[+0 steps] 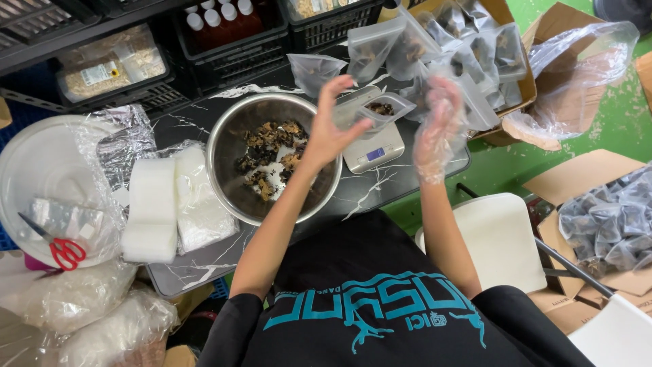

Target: The person puts dried food items into plastic bags by hand, weighs them on a digital scale, and seals the bags. They organize the filled bags into a cardboard box.

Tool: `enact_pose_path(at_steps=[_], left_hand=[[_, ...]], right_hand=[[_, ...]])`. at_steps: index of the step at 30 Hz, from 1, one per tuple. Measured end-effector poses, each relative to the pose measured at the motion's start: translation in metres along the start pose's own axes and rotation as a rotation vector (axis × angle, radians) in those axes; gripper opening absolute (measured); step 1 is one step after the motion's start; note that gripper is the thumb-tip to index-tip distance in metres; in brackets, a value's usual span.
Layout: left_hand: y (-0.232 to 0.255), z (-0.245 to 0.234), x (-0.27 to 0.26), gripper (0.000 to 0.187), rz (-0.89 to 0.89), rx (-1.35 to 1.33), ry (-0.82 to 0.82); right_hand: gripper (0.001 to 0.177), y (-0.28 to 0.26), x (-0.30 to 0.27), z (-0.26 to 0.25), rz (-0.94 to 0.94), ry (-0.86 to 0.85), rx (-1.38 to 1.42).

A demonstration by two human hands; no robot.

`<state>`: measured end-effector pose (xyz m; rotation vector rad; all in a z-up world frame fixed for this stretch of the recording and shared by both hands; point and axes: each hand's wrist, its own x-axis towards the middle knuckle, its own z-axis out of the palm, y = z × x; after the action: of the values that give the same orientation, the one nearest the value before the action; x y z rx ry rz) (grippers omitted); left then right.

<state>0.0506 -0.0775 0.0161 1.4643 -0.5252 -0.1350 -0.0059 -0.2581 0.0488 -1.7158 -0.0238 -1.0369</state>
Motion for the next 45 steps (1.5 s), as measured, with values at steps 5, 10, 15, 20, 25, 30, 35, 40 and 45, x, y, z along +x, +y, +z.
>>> enact_pose_path(at_steps=[5, 10, 15, 20, 25, 30, 35, 40, 45], left_hand=[[0.032, -0.087, -0.027, 0.037, 0.134, 0.082, 0.418], [0.031, -0.18, -0.081, 0.031, 0.14, -0.086, 0.792], [0.053, -0.197, -0.122, 0.027, 0.069, 0.072, 0.935], [0.069, -0.18, -0.137, 0.031, 0.023, 0.177, 0.858], [0.068, -0.186, -0.149, 0.03, -0.003, 0.153, 0.826], [0.065, -0.201, -0.16, 0.031, -0.013, 0.135, 0.814], [0.068, -0.205, -0.169, 0.029, -0.029, 0.133, 0.852], [0.066, -0.206, -0.183, 0.029, -0.046, 0.134, 0.877], [0.07, -0.206, -0.195, 0.027, -0.065, 0.142, 0.943]], right_hand=[[0.01, -0.081, 0.014, 0.025, -0.006, -0.067, -0.222], [0.012, -0.029, -0.069, 0.109, -0.059, -0.672, -0.245], [0.03, -0.024, -0.121, 0.19, 0.046, -1.395, -0.357], [0.009, 0.036, -0.19, 0.229, -0.324, -1.335, -0.701], [0.009, 0.044, -0.201, 0.221, -0.211, -1.556, -0.729], [0.022, 0.069, -0.184, 0.199, 0.098, -1.823, -0.99], [0.017, -0.011, -0.115, 0.202, -0.179, -1.488, -0.947], [0.03, -0.003, -0.156, 0.226, -0.184, -1.298, -0.665], [0.016, -0.009, -0.18, 0.24, -0.501, -1.053, -0.711]])
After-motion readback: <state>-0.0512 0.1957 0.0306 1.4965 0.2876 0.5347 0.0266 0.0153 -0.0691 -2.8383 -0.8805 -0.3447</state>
